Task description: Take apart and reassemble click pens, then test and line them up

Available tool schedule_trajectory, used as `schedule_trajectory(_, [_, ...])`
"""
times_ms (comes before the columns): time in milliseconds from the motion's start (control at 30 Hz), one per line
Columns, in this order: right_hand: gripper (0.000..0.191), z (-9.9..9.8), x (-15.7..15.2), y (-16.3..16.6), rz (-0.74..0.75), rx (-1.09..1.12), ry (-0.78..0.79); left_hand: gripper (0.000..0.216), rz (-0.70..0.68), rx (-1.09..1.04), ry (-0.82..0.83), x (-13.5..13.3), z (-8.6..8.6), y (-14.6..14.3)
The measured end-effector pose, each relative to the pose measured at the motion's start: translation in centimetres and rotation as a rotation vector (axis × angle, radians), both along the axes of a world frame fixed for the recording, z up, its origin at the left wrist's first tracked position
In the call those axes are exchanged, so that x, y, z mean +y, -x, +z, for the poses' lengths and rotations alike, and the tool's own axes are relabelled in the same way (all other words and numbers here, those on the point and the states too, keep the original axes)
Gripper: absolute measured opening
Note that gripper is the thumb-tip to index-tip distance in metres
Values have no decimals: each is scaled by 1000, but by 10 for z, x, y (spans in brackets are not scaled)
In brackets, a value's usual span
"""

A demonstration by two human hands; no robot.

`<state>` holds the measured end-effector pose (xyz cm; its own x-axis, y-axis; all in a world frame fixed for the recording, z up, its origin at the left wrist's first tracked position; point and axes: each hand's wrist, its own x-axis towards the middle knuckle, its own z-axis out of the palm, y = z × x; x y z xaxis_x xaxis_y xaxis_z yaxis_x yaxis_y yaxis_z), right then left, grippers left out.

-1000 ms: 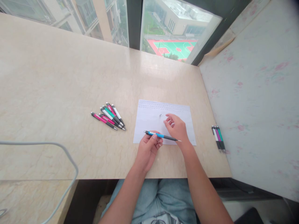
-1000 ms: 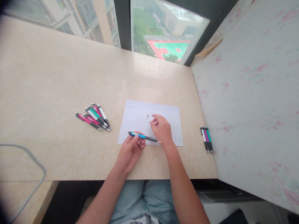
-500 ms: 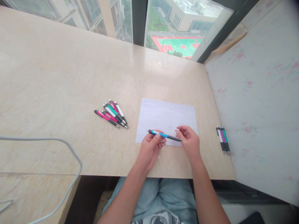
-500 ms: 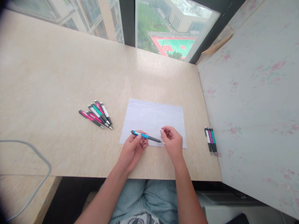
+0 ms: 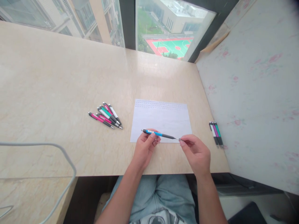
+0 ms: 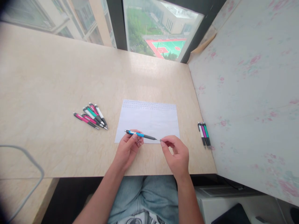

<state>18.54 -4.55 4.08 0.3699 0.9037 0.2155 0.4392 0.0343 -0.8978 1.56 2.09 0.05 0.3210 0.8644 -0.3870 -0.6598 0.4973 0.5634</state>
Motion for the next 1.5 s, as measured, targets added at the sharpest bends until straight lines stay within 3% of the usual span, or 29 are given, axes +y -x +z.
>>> schedule_trajectory(167, [6, 2, 5, 3, 85, -132, 24, 19, 3, 26, -25, -1, 1, 0])
schedule_trajectory(733, [7, 2, 7, 5, 10, -146, 73, 18, -76, 41, -79, -1, 1, 2])
schedule_trajectory(967, [29, 6, 9, 5, 29, -141, 214, 20, -83, 48, -74, -1, 1, 2])
schedule_trajectory(1300, [28, -5, 15, 9, -166, -26, 211, 21, -123, 115, -106, -2, 0, 0])
schedule_trajectory(1500, [21, -4, 8, 7, -27, -17, 157, 20, -58, 69, -17, -1, 2, -1])
